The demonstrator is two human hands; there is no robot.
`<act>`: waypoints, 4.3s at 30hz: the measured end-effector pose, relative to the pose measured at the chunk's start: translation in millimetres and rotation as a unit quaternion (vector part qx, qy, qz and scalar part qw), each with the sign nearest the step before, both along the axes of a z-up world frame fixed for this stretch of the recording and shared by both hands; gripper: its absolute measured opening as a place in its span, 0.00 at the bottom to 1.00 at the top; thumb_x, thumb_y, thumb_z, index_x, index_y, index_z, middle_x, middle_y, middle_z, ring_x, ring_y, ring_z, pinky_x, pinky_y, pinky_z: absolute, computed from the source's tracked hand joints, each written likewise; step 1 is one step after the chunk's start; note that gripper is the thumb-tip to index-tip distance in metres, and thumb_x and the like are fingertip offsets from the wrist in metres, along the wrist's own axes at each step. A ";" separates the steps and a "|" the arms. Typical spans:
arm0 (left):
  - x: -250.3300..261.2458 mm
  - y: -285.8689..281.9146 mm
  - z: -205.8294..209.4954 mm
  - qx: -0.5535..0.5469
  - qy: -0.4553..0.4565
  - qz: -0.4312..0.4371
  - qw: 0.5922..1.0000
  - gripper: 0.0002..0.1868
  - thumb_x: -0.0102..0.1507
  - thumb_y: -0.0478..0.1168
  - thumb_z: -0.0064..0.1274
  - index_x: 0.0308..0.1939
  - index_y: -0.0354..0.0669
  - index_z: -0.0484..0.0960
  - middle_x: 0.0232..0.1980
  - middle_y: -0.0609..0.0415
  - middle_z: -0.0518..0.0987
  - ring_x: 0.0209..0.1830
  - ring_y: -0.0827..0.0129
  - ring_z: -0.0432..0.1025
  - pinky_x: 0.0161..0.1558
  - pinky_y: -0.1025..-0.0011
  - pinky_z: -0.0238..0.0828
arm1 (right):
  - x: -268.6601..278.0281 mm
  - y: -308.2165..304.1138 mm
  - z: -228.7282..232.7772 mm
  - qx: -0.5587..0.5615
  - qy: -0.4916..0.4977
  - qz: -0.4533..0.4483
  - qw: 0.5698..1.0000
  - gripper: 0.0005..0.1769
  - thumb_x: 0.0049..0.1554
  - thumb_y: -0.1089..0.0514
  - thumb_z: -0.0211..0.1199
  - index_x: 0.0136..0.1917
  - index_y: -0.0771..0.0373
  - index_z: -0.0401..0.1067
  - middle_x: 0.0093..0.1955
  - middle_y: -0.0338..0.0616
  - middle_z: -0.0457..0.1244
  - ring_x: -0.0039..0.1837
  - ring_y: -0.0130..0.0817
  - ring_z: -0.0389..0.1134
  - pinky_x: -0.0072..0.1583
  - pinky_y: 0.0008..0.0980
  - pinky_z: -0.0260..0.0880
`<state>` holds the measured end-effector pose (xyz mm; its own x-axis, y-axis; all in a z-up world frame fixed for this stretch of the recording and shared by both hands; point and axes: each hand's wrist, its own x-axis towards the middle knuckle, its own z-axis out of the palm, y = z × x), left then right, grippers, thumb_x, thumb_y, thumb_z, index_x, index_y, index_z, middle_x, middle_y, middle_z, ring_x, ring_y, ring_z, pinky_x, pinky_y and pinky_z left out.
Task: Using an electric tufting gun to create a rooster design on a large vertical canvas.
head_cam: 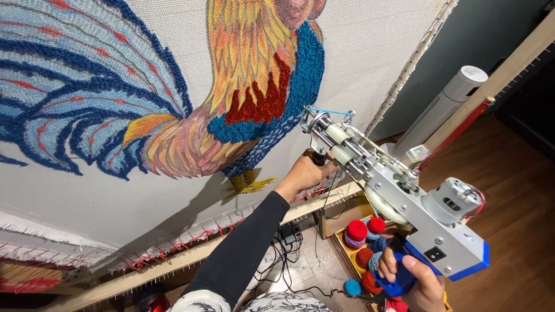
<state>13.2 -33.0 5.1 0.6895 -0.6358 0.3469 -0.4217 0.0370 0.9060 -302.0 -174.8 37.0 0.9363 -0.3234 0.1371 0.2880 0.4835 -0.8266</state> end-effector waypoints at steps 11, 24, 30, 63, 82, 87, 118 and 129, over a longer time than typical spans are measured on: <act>-4.3 9.6 -14.0 0.007 0.169 -0.058 0.984 0.13 0.63 0.44 0.61 0.37 0.36 0.82 0.26 0.56 0.79 0.25 0.75 0.72 0.32 0.72 0.68 | 3.3 5.1 4.0 -0.035 0.036 -0.005 0.999 0.38 0.52 0.54 0.57 0.68 0.85 0.61 0.33 0.51 0.57 0.33 0.36 0.59 0.40 0.38 0.62; -27.0 33.2 14.1 0.082 0.184 -0.003 0.979 0.18 0.63 0.49 0.65 0.43 0.35 0.86 0.28 0.54 0.76 0.25 0.78 0.65 0.31 0.72 0.64 | 12.2 -3.8 -12.1 -0.042 0.076 -0.002 0.996 0.37 0.53 0.54 0.58 0.68 0.84 0.61 0.34 0.52 0.58 0.33 0.38 0.60 0.41 0.42 0.65; -21.5 26.7 -21.0 -0.057 0.286 -0.040 0.956 0.21 0.63 0.41 0.54 0.59 0.35 0.76 0.45 0.51 0.87 0.21 0.81 0.65 0.25 0.76 0.64 | 15.9 -7.9 -13.3 -0.053 0.089 -0.006 0.995 0.36 0.55 0.53 0.59 0.68 0.84 0.62 0.34 0.50 0.58 0.33 0.37 0.60 0.41 0.41 0.64; -24.5 45.7 -6.3 0.031 0.280 0.074 0.957 0.18 0.65 0.45 0.56 0.54 0.37 0.85 0.41 0.58 0.88 0.20 0.82 0.68 0.23 0.78 0.66 | 39.4 -10.5 -18.2 -0.057 0.113 0.039 0.991 0.35 0.54 0.54 0.58 0.68 0.81 0.64 0.34 0.49 0.59 0.33 0.35 0.60 0.40 0.39 0.64; -12.8 47.2 -13.7 0.011 0.292 0.076 0.953 0.17 0.66 0.43 0.54 0.54 0.36 0.85 0.40 0.58 0.87 0.18 0.82 0.65 0.21 0.77 0.63 | 53.2 -2.8 -8.7 -0.062 0.133 0.032 0.989 0.33 0.52 0.56 0.56 0.66 0.80 0.65 0.33 0.49 0.58 0.33 0.36 0.60 0.40 0.39 0.64; 16.3 43.1 -51.5 -0.046 0.257 0.067 0.963 0.17 0.65 0.39 0.52 0.54 0.35 0.85 0.37 0.55 0.84 0.19 0.82 0.61 0.21 0.76 0.58 | 64.0 3.2 -24.3 -0.058 0.140 0.020 0.988 0.26 0.54 0.59 0.59 0.62 0.77 0.64 0.35 0.51 0.61 0.34 0.38 0.62 0.41 0.40 0.67; 54.4 48.2 -41.4 0.033 0.233 0.122 0.964 0.21 0.60 0.49 0.64 0.28 0.33 0.76 0.18 0.53 0.73 0.14 0.70 0.66 0.20 0.68 0.61 | 89.4 39.4 -20.0 -0.239 0.131 -0.033 0.962 0.13 0.57 0.64 0.61 0.54 0.74 0.74 0.30 0.42 0.63 0.31 0.31 0.63 0.34 0.30 0.64; 4.1 21.3 -39.0 -0.031 0.217 0.044 0.975 0.10 0.63 0.41 0.59 0.37 0.34 0.82 0.34 0.57 0.86 0.19 0.78 0.66 0.22 0.74 0.65 | 41.8 -0.4 -15.6 -0.039 0.135 0.029 0.990 0.28 0.56 0.57 0.57 0.63 0.80 0.67 0.33 0.49 0.59 0.33 0.37 0.61 0.41 0.38 0.64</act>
<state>17.4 -11.7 -33.8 0.8314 -0.5537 0.0466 -0.0033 0.0790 0.9969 -260.3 -175.3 21.4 0.9587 -0.2669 -0.0980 0.0254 0.4237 -0.9055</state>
